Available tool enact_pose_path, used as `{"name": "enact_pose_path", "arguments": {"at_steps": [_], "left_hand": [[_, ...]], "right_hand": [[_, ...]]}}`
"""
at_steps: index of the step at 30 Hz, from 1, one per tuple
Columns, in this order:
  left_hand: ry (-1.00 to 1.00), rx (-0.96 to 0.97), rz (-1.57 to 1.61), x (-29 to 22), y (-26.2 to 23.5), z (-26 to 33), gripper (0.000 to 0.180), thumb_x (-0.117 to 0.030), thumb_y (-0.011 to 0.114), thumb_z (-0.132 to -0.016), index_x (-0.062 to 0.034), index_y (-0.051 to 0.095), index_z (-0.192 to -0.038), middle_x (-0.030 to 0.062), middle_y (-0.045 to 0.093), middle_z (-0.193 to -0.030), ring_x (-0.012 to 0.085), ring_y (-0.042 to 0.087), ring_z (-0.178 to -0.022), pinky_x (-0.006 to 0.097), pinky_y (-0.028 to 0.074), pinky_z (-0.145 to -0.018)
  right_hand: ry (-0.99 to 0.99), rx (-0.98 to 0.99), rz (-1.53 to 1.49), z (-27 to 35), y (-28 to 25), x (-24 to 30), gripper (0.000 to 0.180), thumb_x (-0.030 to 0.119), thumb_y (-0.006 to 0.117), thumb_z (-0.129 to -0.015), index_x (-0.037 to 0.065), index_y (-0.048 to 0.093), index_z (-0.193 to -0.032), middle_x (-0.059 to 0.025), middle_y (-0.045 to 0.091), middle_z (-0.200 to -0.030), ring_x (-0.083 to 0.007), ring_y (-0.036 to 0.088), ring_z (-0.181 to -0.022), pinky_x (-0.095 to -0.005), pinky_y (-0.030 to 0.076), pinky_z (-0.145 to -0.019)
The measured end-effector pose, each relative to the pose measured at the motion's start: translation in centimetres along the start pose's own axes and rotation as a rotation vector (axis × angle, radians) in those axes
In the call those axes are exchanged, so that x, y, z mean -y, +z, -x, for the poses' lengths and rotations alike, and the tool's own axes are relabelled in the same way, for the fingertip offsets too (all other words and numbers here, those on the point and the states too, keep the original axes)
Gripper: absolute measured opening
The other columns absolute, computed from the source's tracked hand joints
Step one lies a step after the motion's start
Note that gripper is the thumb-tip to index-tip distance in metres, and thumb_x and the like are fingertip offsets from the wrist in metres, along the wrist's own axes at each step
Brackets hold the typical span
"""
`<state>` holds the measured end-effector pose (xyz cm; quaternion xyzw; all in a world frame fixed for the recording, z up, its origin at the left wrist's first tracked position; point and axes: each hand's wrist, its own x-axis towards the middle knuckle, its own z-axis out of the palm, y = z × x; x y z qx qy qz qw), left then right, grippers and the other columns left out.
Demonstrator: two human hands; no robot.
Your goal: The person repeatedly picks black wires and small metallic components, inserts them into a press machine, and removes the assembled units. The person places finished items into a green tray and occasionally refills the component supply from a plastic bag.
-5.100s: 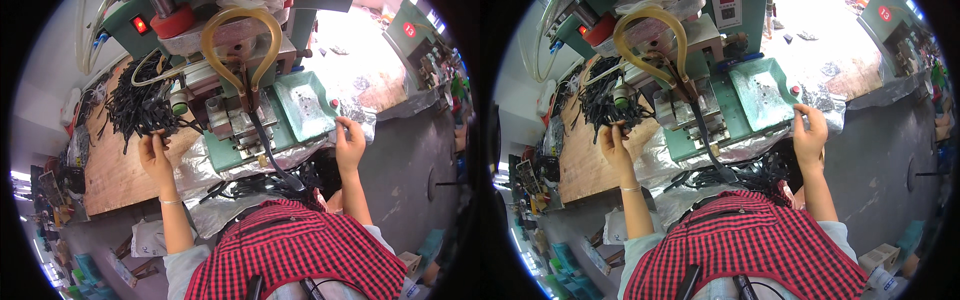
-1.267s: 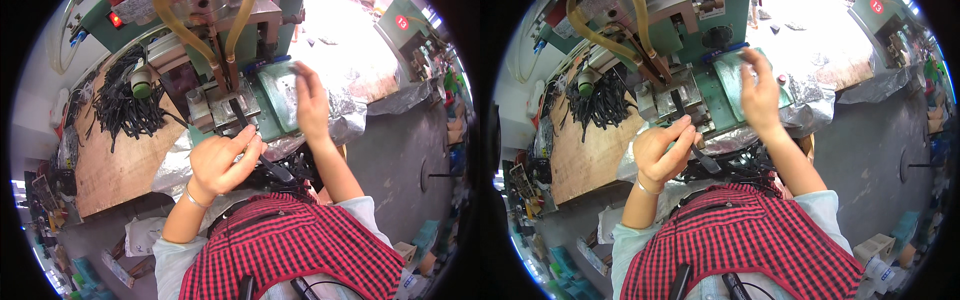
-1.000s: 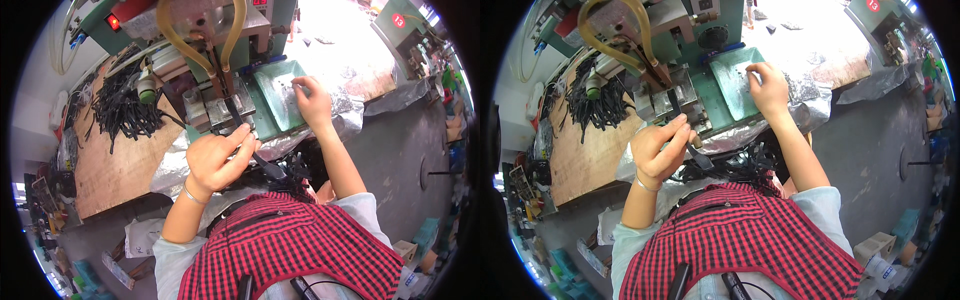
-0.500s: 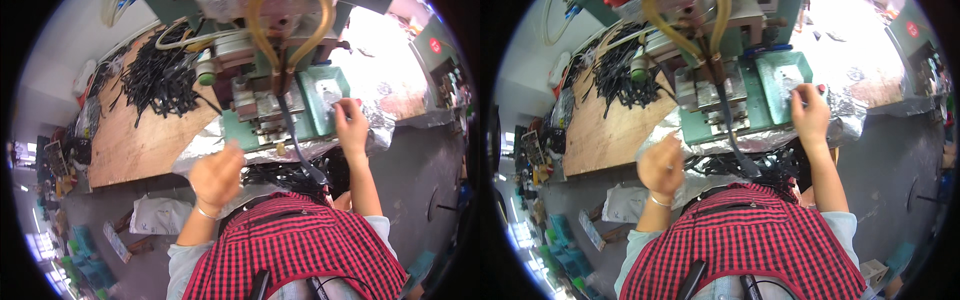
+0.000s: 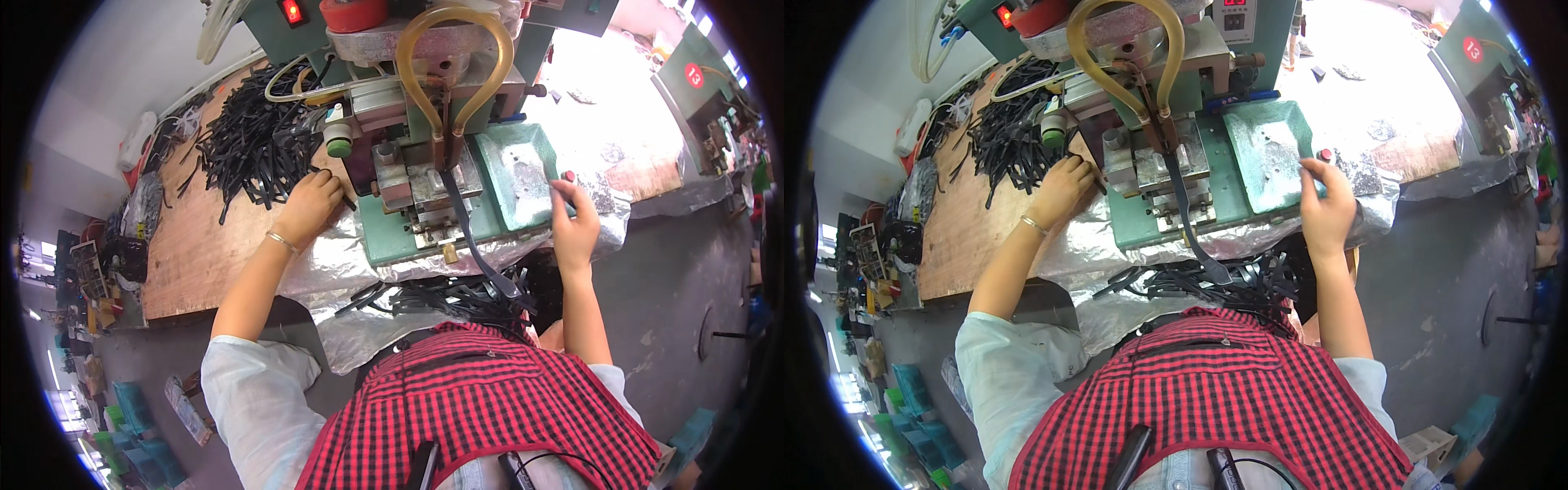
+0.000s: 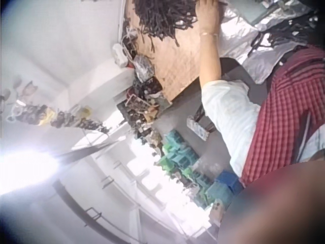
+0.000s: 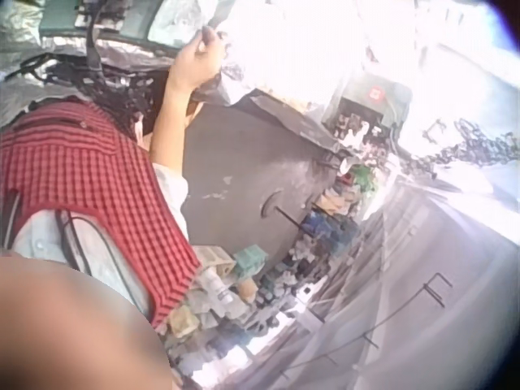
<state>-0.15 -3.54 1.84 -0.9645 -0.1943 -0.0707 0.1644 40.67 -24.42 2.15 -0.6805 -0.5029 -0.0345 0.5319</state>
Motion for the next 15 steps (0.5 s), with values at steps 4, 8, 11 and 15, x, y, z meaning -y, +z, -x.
{"name": "enact_pose_path", "arguments": {"at_steps": [4, 8, 11, 15], "left_hand": [[-0.329, -0.381, 0.192, -2.2, -2.2, 0.8, 0.025, 0.002, 0.067, -0.076, -0.0030, 0.070, -0.100, 0.0099, 0.072, -0.109, 0.0265, 0.063, -0.091, 0.037, 0.052, -0.078], [-0.889, -0.867, 0.655, -5.9, -2.9, 3.3, 0.017, 0.003, 0.066, -0.096, -0.0034, 0.071, -0.110, 0.0059, 0.074, -0.095, 0.0120, 0.065, -0.078, 0.026, 0.048, -0.066], [-1.025, -0.974, 1.057, -7.6, -5.6, 2.6, 0.021, -0.006, 0.061, -0.103, -0.0023, 0.067, -0.122, 0.0075, 0.073, -0.098, 0.0101, 0.066, -0.078, 0.024, 0.049, -0.067], [-0.986, -0.785, 1.191, -5.8, -4.6, 2.1, 0.030, -0.016, 0.052, -0.109, 0.0014, 0.061, -0.132, 0.0150, 0.073, -0.117, 0.0177, 0.071, -0.102, 0.026, 0.054, -0.084]], "right_hand": [[-0.024, -0.078, 0.109, 2.1, -3.4, -0.9, 0.013, -0.003, 0.070, -0.089, 0.000, 0.073, -0.102, -0.0120, 0.073, -0.095, -0.0258, 0.070, -0.090, -0.0341, 0.052, -0.084], [0.073, -0.031, -0.005, 2.2, -3.7, 0.8, 0.014, -0.004, 0.068, -0.090, -0.002, 0.072, -0.103, -0.0115, 0.072, -0.096, -0.0232, 0.069, -0.091, -0.0325, 0.052, -0.085], [-0.004, 0.063, -0.154, 0.3, -2.1, 5.0, 0.015, -0.006, 0.068, -0.089, -0.001, 0.073, -0.102, -0.0121, 0.073, -0.099, -0.0236, 0.070, -0.095, -0.0328, 0.052, -0.087], [-0.280, 0.129, -0.334, -3.3, 2.4, 9.7, 0.015, -0.005, 0.069, -0.087, 0.001, 0.074, -0.100, -0.0114, 0.074, -0.099, -0.0219, 0.069, -0.095, -0.0326, 0.052, -0.086]]}}
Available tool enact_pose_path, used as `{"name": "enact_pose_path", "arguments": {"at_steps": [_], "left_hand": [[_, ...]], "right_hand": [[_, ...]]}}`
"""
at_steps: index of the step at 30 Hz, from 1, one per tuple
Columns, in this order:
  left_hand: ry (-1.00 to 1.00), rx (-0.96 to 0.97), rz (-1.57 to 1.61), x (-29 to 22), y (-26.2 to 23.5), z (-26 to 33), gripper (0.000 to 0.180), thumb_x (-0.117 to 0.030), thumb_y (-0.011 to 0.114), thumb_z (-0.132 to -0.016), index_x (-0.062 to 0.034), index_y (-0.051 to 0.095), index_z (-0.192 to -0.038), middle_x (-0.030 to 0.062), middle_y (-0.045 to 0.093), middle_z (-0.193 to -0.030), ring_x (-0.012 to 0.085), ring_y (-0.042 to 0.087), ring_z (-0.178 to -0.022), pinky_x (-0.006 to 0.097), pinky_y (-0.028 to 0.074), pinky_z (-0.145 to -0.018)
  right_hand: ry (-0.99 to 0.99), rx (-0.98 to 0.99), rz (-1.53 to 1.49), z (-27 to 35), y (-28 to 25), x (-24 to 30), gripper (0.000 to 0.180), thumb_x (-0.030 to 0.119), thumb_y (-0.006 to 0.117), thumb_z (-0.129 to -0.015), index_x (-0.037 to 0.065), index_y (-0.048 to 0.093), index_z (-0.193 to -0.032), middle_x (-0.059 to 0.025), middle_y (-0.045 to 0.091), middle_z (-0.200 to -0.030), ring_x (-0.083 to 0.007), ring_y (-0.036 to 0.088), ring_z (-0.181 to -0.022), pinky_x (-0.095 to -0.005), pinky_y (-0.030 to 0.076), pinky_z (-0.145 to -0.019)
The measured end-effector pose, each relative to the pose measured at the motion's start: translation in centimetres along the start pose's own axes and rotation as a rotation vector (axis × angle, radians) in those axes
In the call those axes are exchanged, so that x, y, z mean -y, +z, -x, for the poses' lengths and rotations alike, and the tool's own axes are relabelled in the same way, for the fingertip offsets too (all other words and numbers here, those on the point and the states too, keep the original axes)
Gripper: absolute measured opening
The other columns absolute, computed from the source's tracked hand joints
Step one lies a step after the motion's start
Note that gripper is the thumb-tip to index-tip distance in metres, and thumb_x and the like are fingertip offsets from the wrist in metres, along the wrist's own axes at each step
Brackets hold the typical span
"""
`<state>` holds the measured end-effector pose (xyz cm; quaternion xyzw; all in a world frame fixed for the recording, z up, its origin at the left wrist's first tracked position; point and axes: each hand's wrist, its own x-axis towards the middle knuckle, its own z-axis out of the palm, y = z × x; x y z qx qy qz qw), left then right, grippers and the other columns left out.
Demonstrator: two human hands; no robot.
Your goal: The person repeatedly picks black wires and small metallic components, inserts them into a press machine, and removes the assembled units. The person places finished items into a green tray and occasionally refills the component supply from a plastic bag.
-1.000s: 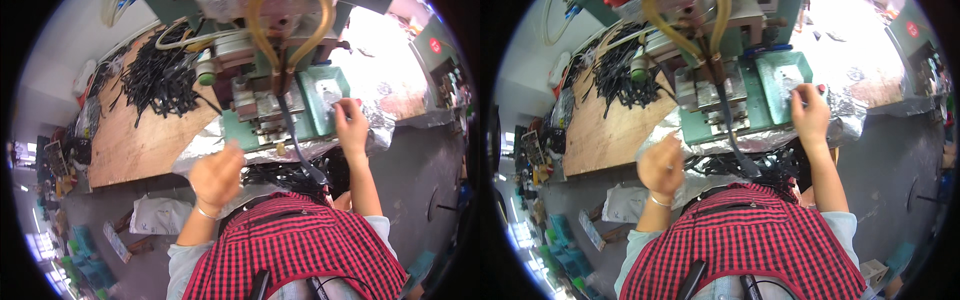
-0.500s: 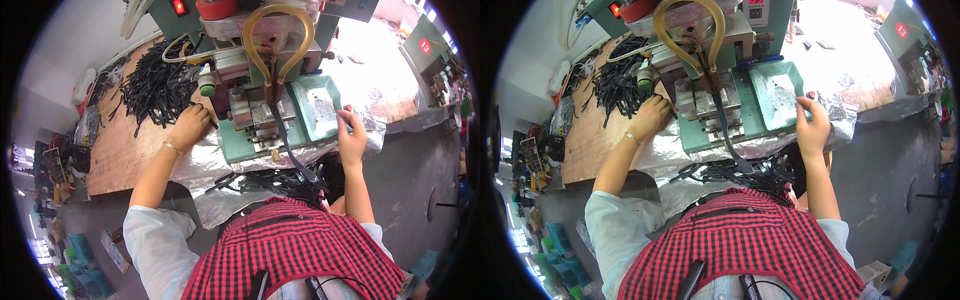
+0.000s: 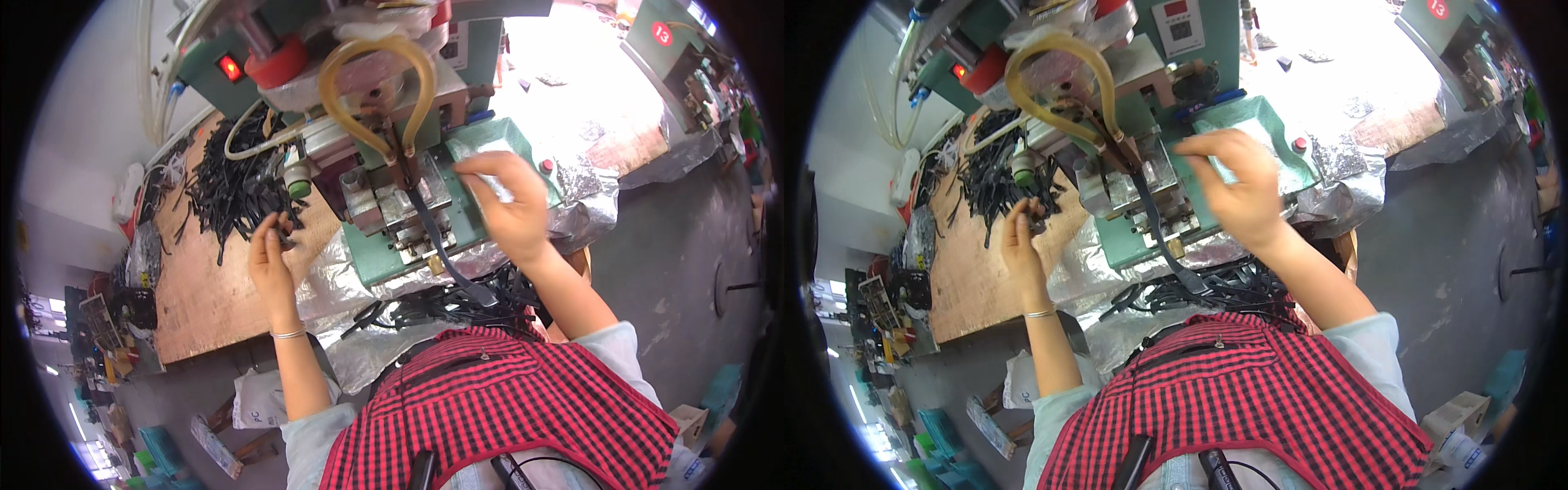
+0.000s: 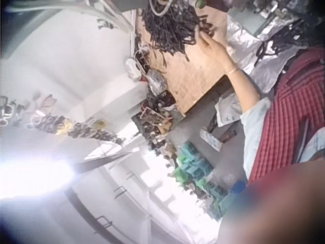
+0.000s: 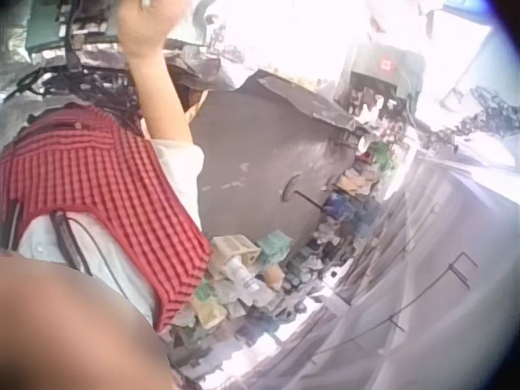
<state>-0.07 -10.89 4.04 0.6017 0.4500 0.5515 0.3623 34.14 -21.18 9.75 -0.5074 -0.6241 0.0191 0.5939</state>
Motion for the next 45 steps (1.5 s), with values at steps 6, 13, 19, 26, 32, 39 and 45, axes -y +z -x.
{"name": "enact_pose_path", "arguments": {"at_steps": [6, 13, 19, 26, 32, 39, 45], "left_hand": [[-0.168, -0.082, -0.008, 1.4, 1.6, 3.0, 0.021, -0.016, 0.061, -0.105, 0.0016, 0.071, -0.110, 0.0071, 0.073, -0.094, 0.0102, 0.067, -0.080, 0.022, 0.050, -0.066], [0.284, -0.141, 0.121, -7.6, 5.8, 3.0, 0.008, -0.003, 0.063, -0.101, 0.0039, 0.064, -0.104, 0.0145, 0.071, -0.099, 0.0152, 0.068, -0.072, 0.023, 0.050, -0.060], [0.887, 0.090, -0.150, -10.8, 8.5, 4.7, 0.024, 0.003, 0.075, -0.089, 0.0002, 0.066, -0.111, 0.0226, 0.074, -0.106, 0.0237, 0.074, -0.084, 0.031, 0.060, -0.066], [1.118, 0.228, -0.355, -9.7, 12.7, 4.4, 0.021, -0.008, 0.085, -0.077, -0.0067, 0.075, -0.096, 0.0126, 0.076, -0.101, 0.0146, 0.062, -0.057, 0.025, 0.043, -0.048], [1.119, 0.294, -0.350, -9.1, 12.9, 4.3, 0.030, -0.001, 0.086, -0.073, -0.0079, 0.074, -0.100, 0.0120, 0.077, -0.101, 0.0170, 0.063, -0.059, 0.028, 0.046, -0.049], [1.056, 0.308, -0.325, -9.3, 12.6, 4.5, 0.030, 0.002, 0.084, -0.073, -0.0050, 0.074, -0.100, 0.0149, 0.077, -0.102, 0.0207, 0.069, -0.067, 0.029, 0.053, -0.054], [0.757, 0.306, -0.362, -9.6, 10.2, 8.4, 0.039, 0.000, 0.083, -0.075, -0.0061, 0.073, -0.113, 0.0156, 0.076, -0.114, 0.0230, 0.075, -0.082, 0.029, 0.055, -0.063]], "right_hand": [[0.315, -0.045, -0.370, 0.4, 5.2, 0.8, 0.034, -0.002, 0.071, -0.090, -0.002, 0.062, -0.123, -0.0105, 0.071, -0.112, -0.0152, 0.066, -0.102, -0.0299, 0.052, -0.093], [0.470, -0.090, -0.641, 0.1, 5.1, 1.7, 0.040, -0.002, 0.071, -0.089, -0.004, 0.058, -0.126, -0.0120, 0.070, -0.116, -0.0171, 0.069, -0.101, -0.0288, 0.052, -0.092], [0.473, -0.027, -0.564, -0.3, 4.1, 5.3, 0.050, -0.003, 0.065, -0.088, -0.004, 0.052, -0.137, -0.0151, 0.066, -0.125, -0.0197, 0.065, -0.113, -0.0334, 0.050, -0.099], [0.544, 0.116, -0.389, -1.7, -0.4, -1.4, 0.048, 0.002, 0.068, -0.088, 0.005, 0.060, -0.135, -0.0094, 0.067, -0.127, -0.0195, 0.062, -0.120, -0.0344, 0.047, -0.105], [0.501, -0.288, 0.013, 2.5, -3.3, -10.6, 0.032, 0.006, 0.066, -0.092, 0.007, 0.067, -0.124, -0.0103, 0.073, -0.114, -0.0185, 0.067, -0.102, -0.0331, 0.052, -0.088], [0.240, 0.090, 0.627, 1.4, -1.5, -10.5, 0.012, 0.013, 0.075, -0.081, 0.009, 0.072, -0.092, -0.0108, 0.070, -0.096, -0.0323, 0.064, -0.099, -0.0426, 0.052, -0.086], [0.188, 0.148, 0.770, 1.3, 0.2, -11.8, 0.006, 0.012, 0.071, -0.080, 0.007, 0.068, -0.082, -0.0127, 0.065, -0.088, -0.0349, 0.063, -0.092, -0.0461, 0.052, -0.080]]}}
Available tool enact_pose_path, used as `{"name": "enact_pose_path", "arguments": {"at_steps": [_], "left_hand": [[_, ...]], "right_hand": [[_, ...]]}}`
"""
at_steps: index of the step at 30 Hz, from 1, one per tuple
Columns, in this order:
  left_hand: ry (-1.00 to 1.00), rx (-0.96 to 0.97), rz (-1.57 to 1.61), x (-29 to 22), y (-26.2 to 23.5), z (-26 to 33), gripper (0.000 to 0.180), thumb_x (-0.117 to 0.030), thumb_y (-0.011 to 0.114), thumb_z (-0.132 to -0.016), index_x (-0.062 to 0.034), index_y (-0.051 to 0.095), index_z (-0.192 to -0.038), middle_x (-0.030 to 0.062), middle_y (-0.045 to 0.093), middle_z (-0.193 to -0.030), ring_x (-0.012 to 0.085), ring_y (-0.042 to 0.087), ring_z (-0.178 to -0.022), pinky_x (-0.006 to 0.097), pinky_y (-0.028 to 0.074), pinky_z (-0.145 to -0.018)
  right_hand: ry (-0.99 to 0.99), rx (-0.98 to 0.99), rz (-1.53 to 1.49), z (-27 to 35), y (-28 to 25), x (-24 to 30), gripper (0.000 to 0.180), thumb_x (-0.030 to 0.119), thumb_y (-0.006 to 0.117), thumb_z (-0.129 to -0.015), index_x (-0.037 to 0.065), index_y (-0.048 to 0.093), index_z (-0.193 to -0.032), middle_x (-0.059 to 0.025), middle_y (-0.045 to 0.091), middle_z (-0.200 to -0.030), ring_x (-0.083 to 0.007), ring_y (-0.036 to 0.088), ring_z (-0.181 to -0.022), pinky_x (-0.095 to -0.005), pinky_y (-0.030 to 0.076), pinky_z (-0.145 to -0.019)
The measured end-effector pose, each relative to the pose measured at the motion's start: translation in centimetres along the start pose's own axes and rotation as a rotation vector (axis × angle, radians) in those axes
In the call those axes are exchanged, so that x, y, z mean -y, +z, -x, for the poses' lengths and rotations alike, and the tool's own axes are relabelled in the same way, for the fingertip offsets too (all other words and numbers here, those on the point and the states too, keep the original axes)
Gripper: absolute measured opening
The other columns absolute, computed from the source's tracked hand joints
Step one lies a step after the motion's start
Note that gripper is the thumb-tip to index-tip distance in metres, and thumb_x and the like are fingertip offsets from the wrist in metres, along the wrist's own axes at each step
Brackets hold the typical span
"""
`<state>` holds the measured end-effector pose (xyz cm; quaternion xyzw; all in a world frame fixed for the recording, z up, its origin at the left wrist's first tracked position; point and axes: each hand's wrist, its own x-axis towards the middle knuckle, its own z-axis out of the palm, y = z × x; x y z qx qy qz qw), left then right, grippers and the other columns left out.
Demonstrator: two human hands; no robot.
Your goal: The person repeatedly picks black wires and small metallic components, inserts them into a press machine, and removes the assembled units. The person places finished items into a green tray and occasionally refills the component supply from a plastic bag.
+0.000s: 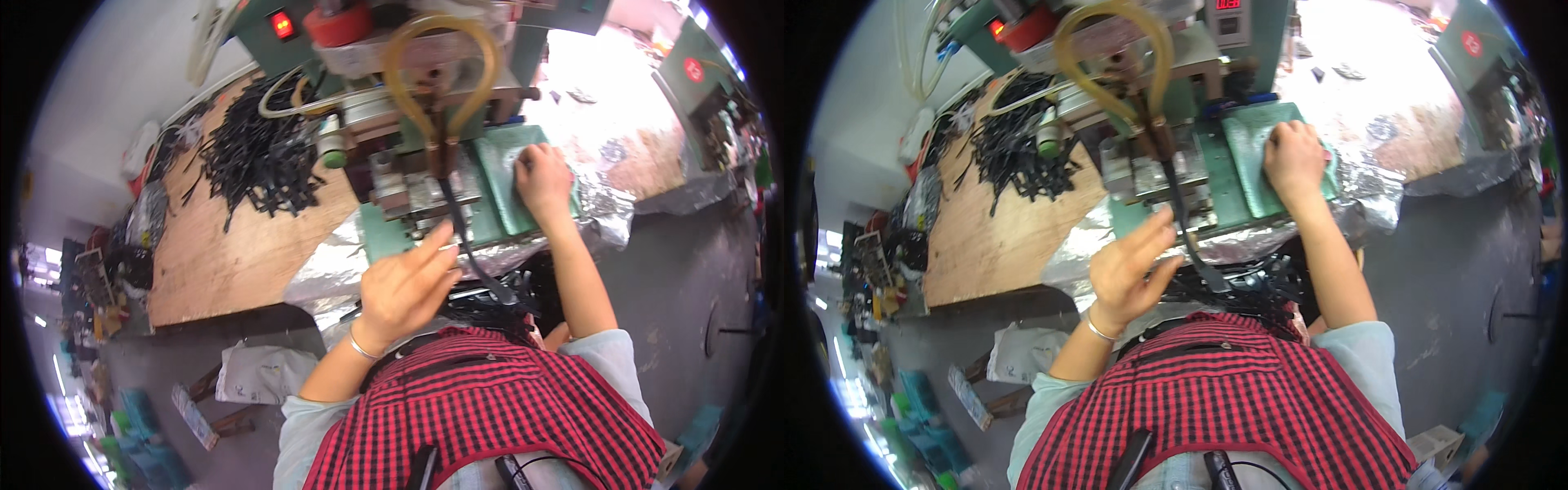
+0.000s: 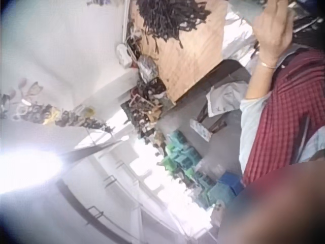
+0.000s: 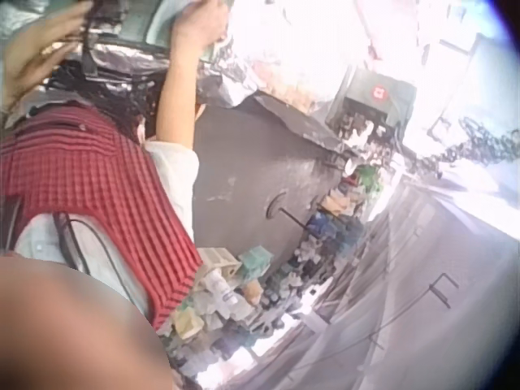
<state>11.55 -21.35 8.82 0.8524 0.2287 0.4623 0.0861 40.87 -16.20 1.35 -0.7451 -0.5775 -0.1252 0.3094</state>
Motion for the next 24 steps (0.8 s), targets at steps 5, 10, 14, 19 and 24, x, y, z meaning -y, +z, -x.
{"name": "enact_pose_path", "arguments": {"at_steps": [5, 10, 14, 19, 24], "left_hand": [[-0.204, -0.178, -0.241, 2.7, -4.3, 4.4, 0.035, -0.003, 0.080, -0.081, -0.0032, 0.070, -0.115, 0.0119, 0.075, -0.112, 0.0202, 0.067, -0.077, 0.030, 0.053, -0.068], [-0.608, -0.132, -0.114, 10.6, -3.8, 0.6, 0.085, -0.017, 0.091, -0.072, 0.0018, 0.046, -0.142, 0.0186, 0.055, -0.139, 0.0294, 0.056, -0.122, 0.038, 0.048, -0.098], [-0.677, -0.112, -0.027, 19.0, 0.7, 0.8, 0.095, -0.022, 0.094, -0.066, 0.0006, 0.045, -0.144, 0.0186, 0.057, -0.134, 0.0315, 0.055, -0.123, 0.040, 0.046, -0.101], [-0.424, -0.719, 0.086, 19.3, -3.4, -4.6, 0.045, -0.002, 0.074, -0.088, -0.0008, 0.056, -0.129, 0.0079, 0.063, -0.112, 0.0131, 0.061, -0.089, 0.024, 0.052, -0.073], [-0.891, 0.091, -0.667, 23.9, -5.4, -3.3, 0.037, -0.034, 0.078, -0.085, -0.0027, 0.071, -0.102, 0.0161, 0.069, -0.103, 0.0357, 0.069, -0.096, 0.043, 0.056, -0.083]], "right_hand": [[0.324, 0.006, -0.282, 2.9, -3.5, 1.3, 0.011, 0.017, 0.074, -0.088, 0.008, 0.070, -0.092, -0.0073, 0.073, -0.079, -0.0259, 0.071, -0.074, -0.0381, 0.053, -0.082], [0.222, -0.007, -0.437, 2.7, -4.1, 1.7, 0.015, 0.010, 0.071, -0.088, 0.006, 0.074, -0.102, -0.0066, 0.075, -0.083, -0.0172, 0.072, -0.081, -0.0294, 0.053, -0.080], [0.222, 0.026, -0.571, 2.0, -4.1, 3.5, 0.017, 0.007, 0.071, -0.087, 0.002, 0.073, -0.103, -0.0067, 0.075, -0.089, -0.0154, 0.070, -0.084, -0.0289, 0.053, -0.082], [0.262, 0.034, -0.609, 3.3, -4.6, 1.1, 0.013, 0.002, 0.069, -0.092, 0.000, 0.071, -0.105, -0.0021, 0.072, -0.094, -0.0104, 0.066, -0.088, -0.0260, 0.052, -0.083], [0.258, 0.008, -0.728, 2.5, -3.9, 2.9, 0.015, 0.004, 0.070, -0.089, 0.001, 0.072, -0.104, -0.0064, 0.075, -0.091, -0.0139, 0.070, -0.086, -0.0286, 0.052, -0.086]]}}
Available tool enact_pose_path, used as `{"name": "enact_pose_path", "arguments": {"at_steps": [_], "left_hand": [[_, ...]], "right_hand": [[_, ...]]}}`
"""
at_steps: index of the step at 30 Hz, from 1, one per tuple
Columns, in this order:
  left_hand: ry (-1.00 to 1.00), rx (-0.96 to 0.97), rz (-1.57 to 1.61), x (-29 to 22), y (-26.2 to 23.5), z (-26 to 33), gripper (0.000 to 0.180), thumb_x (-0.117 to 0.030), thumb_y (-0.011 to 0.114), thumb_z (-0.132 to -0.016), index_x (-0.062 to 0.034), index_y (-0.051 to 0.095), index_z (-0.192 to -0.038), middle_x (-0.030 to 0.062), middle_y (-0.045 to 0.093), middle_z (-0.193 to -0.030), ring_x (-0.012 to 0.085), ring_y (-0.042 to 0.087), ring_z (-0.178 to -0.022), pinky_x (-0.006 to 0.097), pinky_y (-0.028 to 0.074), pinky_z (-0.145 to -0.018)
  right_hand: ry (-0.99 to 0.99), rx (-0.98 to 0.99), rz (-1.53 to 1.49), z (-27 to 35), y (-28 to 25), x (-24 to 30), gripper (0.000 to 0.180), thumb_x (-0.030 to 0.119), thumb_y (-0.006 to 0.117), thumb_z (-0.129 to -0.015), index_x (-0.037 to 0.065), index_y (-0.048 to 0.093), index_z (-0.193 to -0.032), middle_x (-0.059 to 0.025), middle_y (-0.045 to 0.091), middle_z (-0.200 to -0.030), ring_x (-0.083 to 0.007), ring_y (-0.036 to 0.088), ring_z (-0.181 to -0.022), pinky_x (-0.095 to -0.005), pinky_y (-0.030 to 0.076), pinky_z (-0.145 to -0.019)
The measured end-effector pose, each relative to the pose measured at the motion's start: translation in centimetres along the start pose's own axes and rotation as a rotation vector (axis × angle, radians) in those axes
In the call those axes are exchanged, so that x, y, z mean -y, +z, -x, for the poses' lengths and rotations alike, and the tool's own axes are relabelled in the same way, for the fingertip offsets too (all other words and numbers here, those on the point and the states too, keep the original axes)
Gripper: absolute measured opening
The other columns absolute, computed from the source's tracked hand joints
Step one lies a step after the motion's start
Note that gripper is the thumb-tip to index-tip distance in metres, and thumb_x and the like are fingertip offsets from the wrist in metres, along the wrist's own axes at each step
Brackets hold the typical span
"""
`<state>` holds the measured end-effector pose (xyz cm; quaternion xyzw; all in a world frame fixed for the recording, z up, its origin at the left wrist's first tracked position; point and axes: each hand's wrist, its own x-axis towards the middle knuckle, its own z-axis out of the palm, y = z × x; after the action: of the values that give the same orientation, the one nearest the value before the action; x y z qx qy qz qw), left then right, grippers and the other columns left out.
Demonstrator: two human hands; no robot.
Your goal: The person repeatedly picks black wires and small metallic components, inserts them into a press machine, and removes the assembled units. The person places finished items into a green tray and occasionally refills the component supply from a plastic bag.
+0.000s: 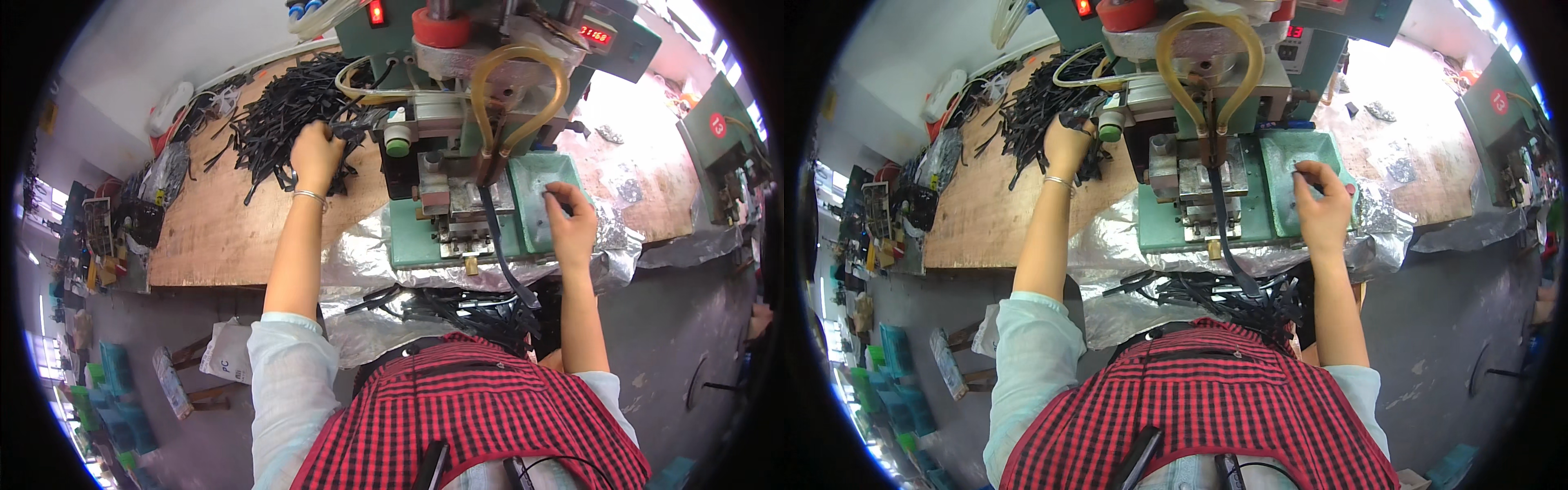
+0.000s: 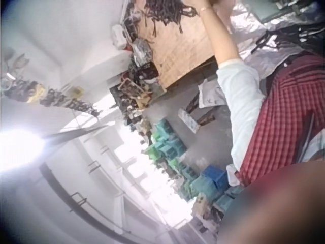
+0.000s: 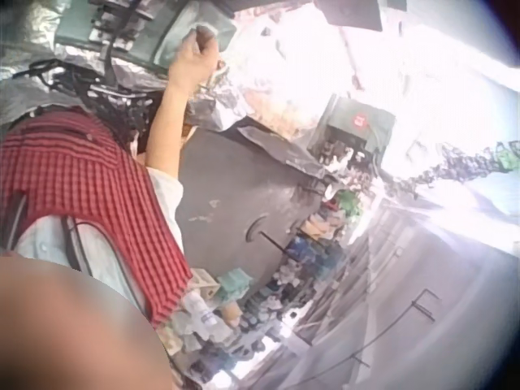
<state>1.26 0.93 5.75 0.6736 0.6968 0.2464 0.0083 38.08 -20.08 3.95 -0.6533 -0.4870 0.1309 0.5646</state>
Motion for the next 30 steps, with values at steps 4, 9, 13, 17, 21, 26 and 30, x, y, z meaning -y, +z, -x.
{"name": "enact_pose_path", "arguments": {"at_steps": [4, 9, 13, 17, 21, 26, 30], "left_hand": [[0.053, 0.047, -0.194, 3.1, 6.2, 1.7, 0.028, -0.030, 0.073, -0.086, -0.0048, 0.073, -0.098, 0.0156, 0.072, -0.107, 0.0372, 0.069, -0.098, 0.047, 0.056, -0.082], [0.080, 0.037, -0.058, 6.0, 2.8, 8.0, 0.022, -0.026, 0.074, -0.085, -0.0046, 0.072, -0.085, 0.0156, 0.071, -0.085, 0.0373, 0.069, -0.082, 0.047, 0.053, -0.071], [0.116, -0.163, 0.260, 5.8, -0.1, 9.4, 0.013, -0.018, 0.072, -0.092, -0.0049, 0.070, -0.094, 0.0101, 0.067, -0.071, 0.0249, 0.063, -0.062, 0.036, 0.049, -0.062], [-0.092, -0.018, 0.799, 5.3, -1.2, 9.6, 0.023, -0.012, 0.064, -0.100, -0.0026, 0.066, -0.121, 0.0025, 0.070, -0.079, 0.0084, 0.059, -0.064, 0.024, 0.047, -0.061], [-0.209, 0.169, 1.194, 4.7, 1.1, 12.4, 0.029, -0.018, 0.058, -0.107, 0.0017, 0.063, -0.128, 0.0103, 0.070, -0.127, 0.0103, 0.066, -0.104, 0.024, 0.054, -0.071], [-0.096, -0.220, 1.139, -3.0, -5.4, 13.1, 0.016, -0.010, 0.064, -0.102, -0.0021, 0.068, -0.089, 0.0101, 0.074, -0.091, 0.0050, 0.061, -0.063, 0.020, 0.036, -0.045], [0.309, -0.457, 1.082, -8.6, -9.7, 15.3, 0.007, -0.001, 0.065, -0.099, 0.0005, 0.066, -0.092, 0.0149, 0.073, -0.093, 0.0125, 0.067, -0.070, 0.021, 0.051, -0.054]], "right_hand": [[-0.036, -0.025, 0.091, 0.5, -0.5, -0.9, 0.015, 0.003, 0.070, -0.089, 0.000, 0.073, -0.103, -0.0091, 0.075, -0.093, -0.0159, 0.071, -0.088, -0.0294, 0.053, -0.085], [0.012, -0.106, 0.150, 2.6, -4.1, -1.5, 0.015, 0.004, 0.071, -0.090, -0.001, 0.074, -0.104, -0.0089, 0.075, -0.095, -0.0168, 0.070, -0.092, -0.0292, 0.052, -0.086], [-0.063, -0.038, -0.037, 2.4, -2.5, 2.5, 0.014, 0.003, 0.071, -0.090, -0.001, 0.074, -0.103, -0.0092, 0.075, -0.099, -0.0186, 0.070, -0.094, -0.0306, 0.052, -0.088], [-0.276, 0.072, -0.160, 0.5, 2.0, 6.8, 0.014, 0.000, 0.070, -0.091, -0.001, 0.072, -0.105, -0.0064, 0.073, -0.102, -0.0153, 0.067, -0.099, -0.0286, 0.051, -0.091], [-0.164, 0.088, -0.384, 1.3, 5.6, 7.5, 0.026, -0.002, 0.070, -0.091, -0.002, 0.066, -0.116, -0.0091, 0.070, -0.112, -0.0156, 0.066, -0.102, -0.0294, 0.050, -0.093], [-0.006, 0.106, -0.661, 1.3, 5.4, 9.1, 0.047, -0.002, 0.071, -0.089, 0.000, 0.054, -0.133, -0.0087, 0.070, -0.109, -0.0127, 0.067, -0.101, -0.0281, 0.051, -0.092], [-0.005, 0.146, -0.611, 1.9, 4.9, 11.1, 0.053, -0.003, 0.067, -0.088, -0.002, 0.049, -0.138, -0.0131, 0.068, -0.118, -0.0184, 0.065, -0.111, -0.0325, 0.046, -0.102]]}}
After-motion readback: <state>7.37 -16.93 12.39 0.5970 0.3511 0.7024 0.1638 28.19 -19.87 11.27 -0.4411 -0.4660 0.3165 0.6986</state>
